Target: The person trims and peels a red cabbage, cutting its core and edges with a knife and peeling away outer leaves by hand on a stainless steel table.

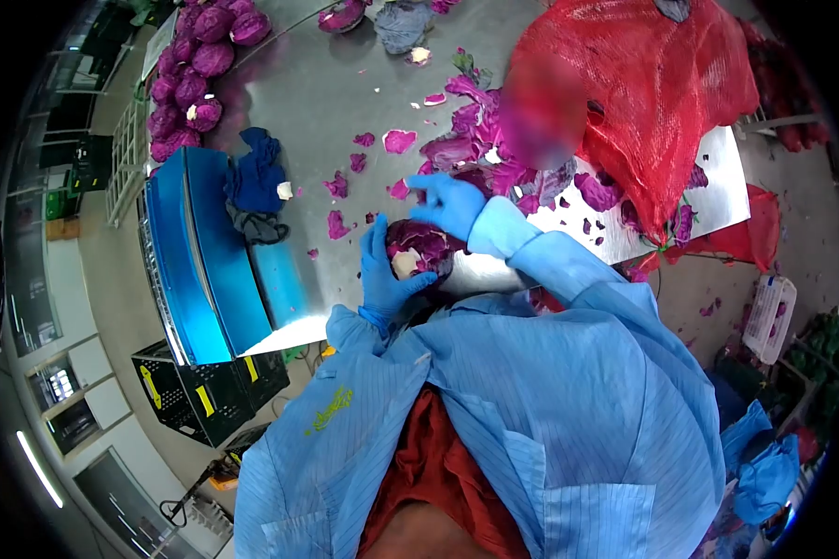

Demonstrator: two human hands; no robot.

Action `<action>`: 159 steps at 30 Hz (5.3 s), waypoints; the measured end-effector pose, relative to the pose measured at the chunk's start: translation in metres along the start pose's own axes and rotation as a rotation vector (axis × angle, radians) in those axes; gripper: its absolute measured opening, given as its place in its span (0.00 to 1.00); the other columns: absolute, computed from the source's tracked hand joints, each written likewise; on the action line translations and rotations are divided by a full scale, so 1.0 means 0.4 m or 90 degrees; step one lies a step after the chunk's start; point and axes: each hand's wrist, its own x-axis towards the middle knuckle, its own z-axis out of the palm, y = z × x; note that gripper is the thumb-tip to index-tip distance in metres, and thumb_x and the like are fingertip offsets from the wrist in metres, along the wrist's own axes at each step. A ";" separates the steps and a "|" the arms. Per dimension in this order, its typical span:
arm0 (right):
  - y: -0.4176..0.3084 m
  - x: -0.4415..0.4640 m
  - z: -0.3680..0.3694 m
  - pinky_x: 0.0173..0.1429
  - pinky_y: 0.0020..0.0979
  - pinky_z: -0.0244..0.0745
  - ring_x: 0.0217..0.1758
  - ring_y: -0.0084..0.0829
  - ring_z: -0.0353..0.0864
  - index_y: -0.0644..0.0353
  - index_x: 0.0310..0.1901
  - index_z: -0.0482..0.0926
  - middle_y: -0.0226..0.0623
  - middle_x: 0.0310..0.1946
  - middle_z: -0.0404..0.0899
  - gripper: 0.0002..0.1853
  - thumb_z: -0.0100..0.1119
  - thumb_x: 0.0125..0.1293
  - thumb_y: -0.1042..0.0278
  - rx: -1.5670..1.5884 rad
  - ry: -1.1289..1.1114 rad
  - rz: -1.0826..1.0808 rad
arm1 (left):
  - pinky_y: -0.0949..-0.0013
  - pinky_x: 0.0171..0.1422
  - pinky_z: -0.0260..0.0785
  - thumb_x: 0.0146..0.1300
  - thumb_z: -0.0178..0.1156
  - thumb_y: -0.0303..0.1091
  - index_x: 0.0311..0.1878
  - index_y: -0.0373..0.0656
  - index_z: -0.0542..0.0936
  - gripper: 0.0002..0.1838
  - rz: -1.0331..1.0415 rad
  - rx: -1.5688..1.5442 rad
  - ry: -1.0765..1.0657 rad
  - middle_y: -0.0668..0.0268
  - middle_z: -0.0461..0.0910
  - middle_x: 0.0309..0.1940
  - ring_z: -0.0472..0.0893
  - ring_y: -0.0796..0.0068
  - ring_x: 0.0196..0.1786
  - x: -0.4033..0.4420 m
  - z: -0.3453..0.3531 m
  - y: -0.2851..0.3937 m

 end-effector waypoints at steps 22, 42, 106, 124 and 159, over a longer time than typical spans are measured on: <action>0.128 0.084 0.135 0.45 0.50 0.76 0.41 0.54 0.81 0.60 0.42 0.78 0.52 0.42 0.78 0.19 0.54 0.69 0.50 -0.244 0.156 0.060 | 0.50 0.71 0.59 0.37 0.78 0.55 0.75 0.44 0.57 0.62 0.078 0.002 -0.030 0.46 0.58 0.68 0.63 0.45 0.69 0.031 -0.014 -0.010; 0.046 -0.107 0.123 0.53 0.38 0.77 0.47 0.48 0.79 0.59 0.65 0.70 0.48 0.47 0.75 0.27 0.59 0.66 0.60 -0.149 0.027 -0.050 | 0.63 0.73 0.60 0.55 0.73 0.42 0.75 0.38 0.53 0.51 -0.261 -0.290 0.090 0.55 0.60 0.69 0.66 0.63 0.68 -0.051 0.018 0.013; -0.014 -0.104 0.113 0.55 0.39 0.75 0.46 0.49 0.80 0.70 0.58 0.74 0.55 0.44 0.79 0.30 0.58 0.57 0.60 -0.118 -0.133 0.175 | 0.62 0.71 0.61 0.48 0.77 0.37 0.72 0.39 0.57 0.51 -0.206 -0.378 0.179 0.56 0.65 0.64 0.68 0.63 0.65 -0.117 0.052 -0.022; 0.029 -0.135 0.083 0.51 0.40 0.76 0.42 0.44 0.82 0.51 0.63 0.75 0.48 0.41 0.79 0.26 0.61 0.64 0.55 0.097 0.091 0.097 | 0.61 0.72 0.61 0.51 0.75 0.36 0.73 0.40 0.56 0.50 -0.199 -0.389 0.150 0.57 0.66 0.64 0.68 0.63 0.65 -0.128 0.051 -0.054; -0.023 -0.058 0.055 0.55 0.40 0.76 0.48 0.48 0.80 0.56 0.63 0.74 0.48 0.47 0.78 0.30 0.59 0.62 0.50 -0.074 -0.173 0.020 | 0.61 0.72 0.60 0.52 0.74 0.38 0.72 0.40 0.58 0.47 -0.243 -0.452 0.141 0.56 0.65 0.66 0.68 0.62 0.66 -0.112 0.026 -0.079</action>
